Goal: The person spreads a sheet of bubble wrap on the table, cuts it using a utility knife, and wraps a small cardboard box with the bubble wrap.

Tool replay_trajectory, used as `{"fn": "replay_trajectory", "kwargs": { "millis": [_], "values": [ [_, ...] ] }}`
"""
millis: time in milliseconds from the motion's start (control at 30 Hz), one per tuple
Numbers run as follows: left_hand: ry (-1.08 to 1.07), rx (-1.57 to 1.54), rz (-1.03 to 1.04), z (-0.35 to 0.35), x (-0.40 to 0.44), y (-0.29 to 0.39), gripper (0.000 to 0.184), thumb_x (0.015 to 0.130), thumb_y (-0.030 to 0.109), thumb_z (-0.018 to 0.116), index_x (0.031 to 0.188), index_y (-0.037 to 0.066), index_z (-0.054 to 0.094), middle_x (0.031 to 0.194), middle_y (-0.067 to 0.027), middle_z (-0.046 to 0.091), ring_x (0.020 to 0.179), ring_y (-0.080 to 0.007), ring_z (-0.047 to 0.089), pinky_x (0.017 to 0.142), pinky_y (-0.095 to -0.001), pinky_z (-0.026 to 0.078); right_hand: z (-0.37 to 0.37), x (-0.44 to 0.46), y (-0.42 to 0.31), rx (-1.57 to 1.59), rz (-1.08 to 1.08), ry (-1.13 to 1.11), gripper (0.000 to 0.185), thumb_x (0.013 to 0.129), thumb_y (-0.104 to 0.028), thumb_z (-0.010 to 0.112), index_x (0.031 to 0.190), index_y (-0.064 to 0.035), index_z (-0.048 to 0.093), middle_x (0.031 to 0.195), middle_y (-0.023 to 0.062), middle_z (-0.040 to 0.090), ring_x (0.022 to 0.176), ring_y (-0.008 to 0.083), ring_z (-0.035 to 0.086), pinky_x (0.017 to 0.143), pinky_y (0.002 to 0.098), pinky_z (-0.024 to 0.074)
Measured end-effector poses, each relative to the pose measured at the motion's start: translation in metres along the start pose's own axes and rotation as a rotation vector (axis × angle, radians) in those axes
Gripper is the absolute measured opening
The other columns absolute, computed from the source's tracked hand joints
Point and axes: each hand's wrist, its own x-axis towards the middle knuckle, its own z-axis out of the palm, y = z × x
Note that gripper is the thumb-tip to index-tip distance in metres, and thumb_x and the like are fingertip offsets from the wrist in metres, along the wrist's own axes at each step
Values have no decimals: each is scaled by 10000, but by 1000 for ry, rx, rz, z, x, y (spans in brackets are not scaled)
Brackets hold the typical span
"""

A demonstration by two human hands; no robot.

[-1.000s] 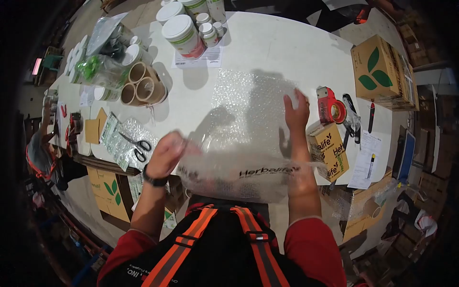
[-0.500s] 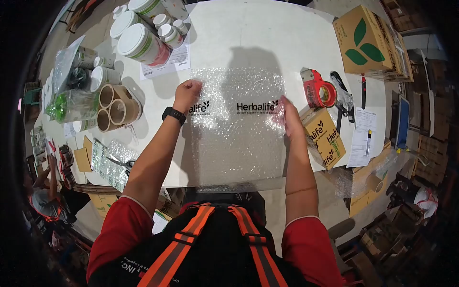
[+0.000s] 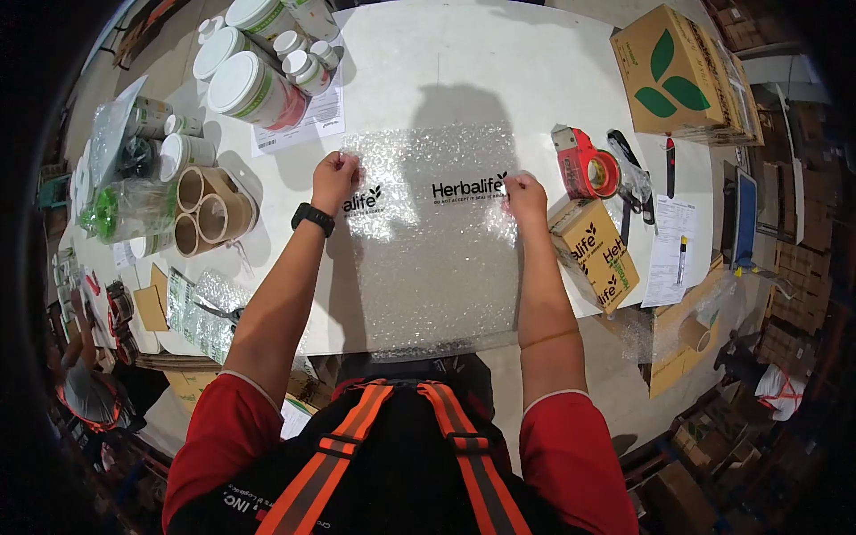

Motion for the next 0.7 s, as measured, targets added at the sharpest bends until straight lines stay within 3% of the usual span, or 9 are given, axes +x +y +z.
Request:
{"fn": "replay_trajectory", "kwargs": {
  "millis": [100, 133, 200, 233, 267, 300, 333, 500, 700],
  "values": [
    [24, 151, 14, 2, -6, 13, 221, 846, 198, 649, 892, -8, 584, 671, -53, 616, 571, -146, 567, 536, -290, 458, -2, 3, 1, -94, 9, 35, 210, 866, -227, 627, 862, -19, 598, 712, 67, 588, 592, 168, 569, 548, 292, 483],
    [95, 332, 77, 3, -14, 24, 309, 831, 218, 663, 1004, -13, 551, 788, -106, 630, 697, -214, 595, 640, -337, 476, -1, -6, -7, -95, 9, 36, 210, 866, -227, 627, 862, -19, 598, 712, 67, 588, 592, 168, 569, 548, 292, 483],
    [165, 510, 136, 14, -32, 29, 425, 816, 238, 677, 1116, -18, 518, 906, -158, 643, 824, -283, 624, 743, -384, 493, 8, -42, -29, -762, -324, 418, 354, 827, -248, 642, 1091, -17, 591, 1091, 215, 591, 993, 302, 592, 832, 409, 477],
    [287, 642, 416, 22, -44, 28, 549, 805, 279, 674, 1228, 10, 448, 1108, -195, 550, 1020, -335, 528, 872, -435, 419, 13, -52, -24, -766, -322, 413, 354, 827, -248, 642, 1091, -17, 591, 1091, 215, 591, 993, 302, 592, 832, 409, 477],
    [409, 769, 701, 30, -56, 26, 679, 794, 319, 671, 1339, 37, 379, 1310, -233, 457, 1216, -387, 432, 1001, -486, 345, 18, -62, -19, -808, -587, 389, 449, 827, -283, 634, 1188, -35, 538, 1217, 233, 505, 1129, 346, 483, 936, 449, 382],
    [230, 822, 659, 44, -71, 24, 705, 803, 359, 647, 1363, 43, 359, 1388, -229, 337, 1287, -409, 301, 1045, -513, 252, 25, -69, -16, -840, -853, 361, 548, 826, -318, 625, 1286, -53, 486, 1344, 251, 419, 1265, 391, 373, 1040, 489, 286],
    [50, 870, 612, 58, -86, 16, 731, 812, 398, 624, 1388, 50, 338, 1467, -225, 217, 1357, -432, 171, 1090, -540, 160, 36, -76, -9, -983, -767, 270, 605, 840, -376, 593, 1342, -78, 435, 1411, 215, 352, 1330, 398, 265, 1081, 524, 187],
    [-123, 1024, 569, 68, -95, -17, 726, 854, 462, 529, 1403, 43, 309, 1482, -229, 185, 1378, -413, 124, 1095, -552, 115, 52, -65, 23, -1099, -749, 165, 638, 864, -426, 545, 1390, -109, 372, 1494, 183, 202, 1384, 374, 150, 1083, 583, 97],
    [-136, 946, 606, 91, -159, -19, 763, 854, 453, 529, 1386, -36, 285, 1474, -247, 184, 1378, -411, 131, 1096, -552, 112, 41, -123, 33, -1045, -751, 147, 661, 853, -465, 535, 1402, -141, 360, 1505, 173, 177, 1390, 381, 123, 1071, 607, 74]
  ]
}}
